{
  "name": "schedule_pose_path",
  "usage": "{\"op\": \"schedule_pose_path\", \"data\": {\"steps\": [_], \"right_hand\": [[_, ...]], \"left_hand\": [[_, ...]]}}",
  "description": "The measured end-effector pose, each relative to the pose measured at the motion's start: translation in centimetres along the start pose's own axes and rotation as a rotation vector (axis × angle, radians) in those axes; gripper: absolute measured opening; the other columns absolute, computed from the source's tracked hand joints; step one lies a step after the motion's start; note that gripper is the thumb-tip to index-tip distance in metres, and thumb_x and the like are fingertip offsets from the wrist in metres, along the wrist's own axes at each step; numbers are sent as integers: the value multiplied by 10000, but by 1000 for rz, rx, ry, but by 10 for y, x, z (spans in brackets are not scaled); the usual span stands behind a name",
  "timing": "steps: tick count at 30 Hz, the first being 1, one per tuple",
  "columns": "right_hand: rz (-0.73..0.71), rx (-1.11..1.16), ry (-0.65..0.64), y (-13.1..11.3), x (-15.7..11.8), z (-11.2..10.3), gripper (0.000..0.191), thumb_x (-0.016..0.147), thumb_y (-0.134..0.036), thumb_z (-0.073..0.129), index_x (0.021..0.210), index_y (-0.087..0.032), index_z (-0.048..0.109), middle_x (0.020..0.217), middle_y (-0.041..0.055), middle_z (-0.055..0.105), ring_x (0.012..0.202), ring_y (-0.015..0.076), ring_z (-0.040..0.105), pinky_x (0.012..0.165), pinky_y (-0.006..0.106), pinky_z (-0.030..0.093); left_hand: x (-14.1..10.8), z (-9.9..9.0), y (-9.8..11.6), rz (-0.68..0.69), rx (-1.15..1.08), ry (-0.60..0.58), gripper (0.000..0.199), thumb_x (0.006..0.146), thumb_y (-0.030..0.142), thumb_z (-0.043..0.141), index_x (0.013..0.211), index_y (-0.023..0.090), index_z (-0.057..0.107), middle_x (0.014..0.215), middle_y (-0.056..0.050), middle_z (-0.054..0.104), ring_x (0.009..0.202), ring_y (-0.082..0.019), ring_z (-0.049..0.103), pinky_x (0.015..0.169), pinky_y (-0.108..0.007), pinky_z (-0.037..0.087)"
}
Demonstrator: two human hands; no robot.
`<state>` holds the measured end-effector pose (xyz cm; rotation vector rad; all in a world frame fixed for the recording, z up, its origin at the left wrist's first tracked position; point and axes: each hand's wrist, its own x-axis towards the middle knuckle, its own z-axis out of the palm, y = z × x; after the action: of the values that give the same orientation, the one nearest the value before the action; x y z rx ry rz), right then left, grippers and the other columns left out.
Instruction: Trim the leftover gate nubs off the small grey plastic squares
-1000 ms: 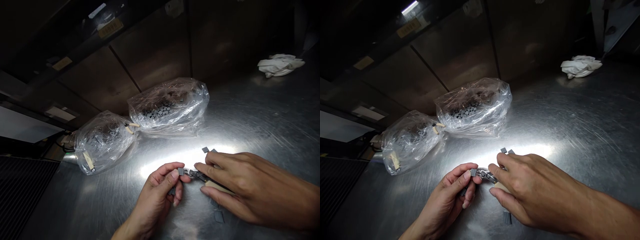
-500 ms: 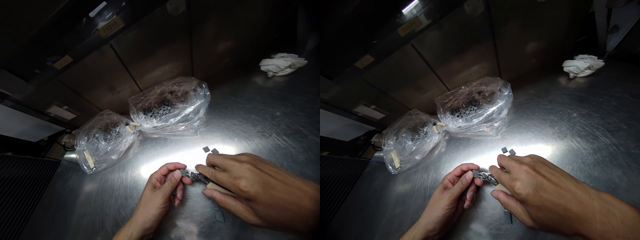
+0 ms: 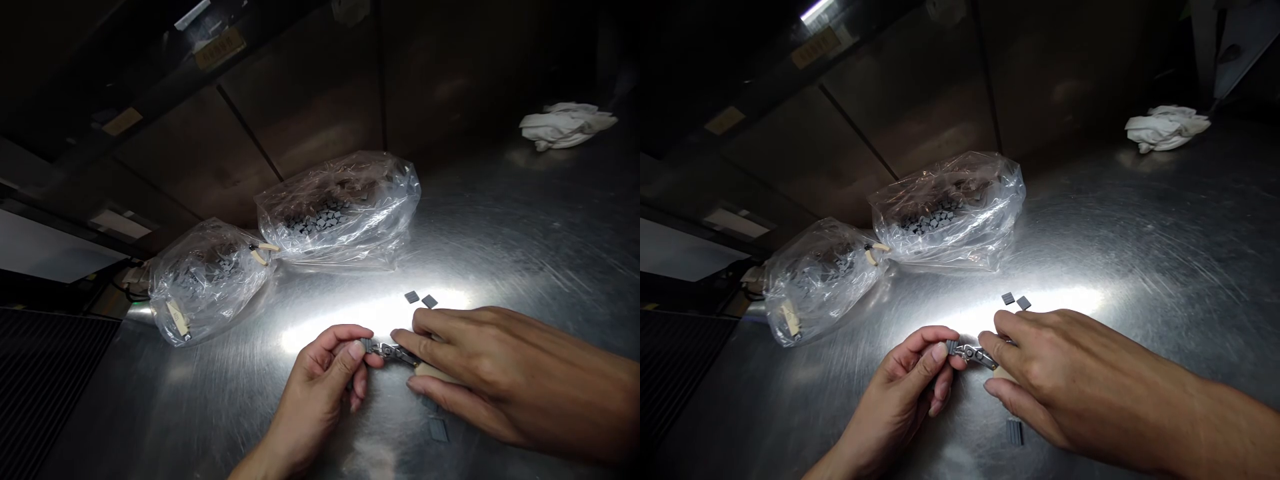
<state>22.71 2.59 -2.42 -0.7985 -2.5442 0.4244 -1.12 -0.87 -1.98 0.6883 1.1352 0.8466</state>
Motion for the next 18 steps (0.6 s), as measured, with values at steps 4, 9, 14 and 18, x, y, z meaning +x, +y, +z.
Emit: {"op": "schedule_pose_path", "data": {"steps": [4, 9, 14, 18], "right_hand": [[9, 8, -15, 0, 0, 0, 166, 1049, -287, 497, 1085, -218, 643, 888, 4, 587, 708, 186, 623, 629, 359, 491], [4, 10, -25, 0, 0, -1, 168, 1053, -278, 488, 1082, -220, 642, 894, 6, 596, 723, 186, 634, 637, 353, 499], [4, 3, -15, 1, 0, -1, 211, 1061, -302, 473, 1122, -219, 657, 901, 12, 611, 727, 187, 642, 661, 360, 523], [-7, -10, -2, 1, 0, -2, 244, 1068, -323, 460, 1146, -210, 662, 907, 16, 618, 725, 187, 656, 656, 366, 541]], "left_hand": [[0, 1, 0, 0, 21, 3, 257, 932, 373, 755, 1093, 173, 747, 857, -41, 748, 543, -43, 475, 526, -193, 350], [-1, 2, -1, 12, 61, 16, 288, 935, 408, 744, 1108, 178, 745, 832, -29, 725, 553, -44, 466, 542, -196, 346], [-2, 2, -4, 22, 97, 24, 318, 937, 440, 733, 1127, 185, 739, 833, -28, 720, 559, -51, 465, 546, -202, 353], [-2, 2, -6, 50, 131, 34, 323, 945, 451, 718, 1133, 190, 737, 846, -26, 716, 559, -55, 466, 545, -209, 360]]}}
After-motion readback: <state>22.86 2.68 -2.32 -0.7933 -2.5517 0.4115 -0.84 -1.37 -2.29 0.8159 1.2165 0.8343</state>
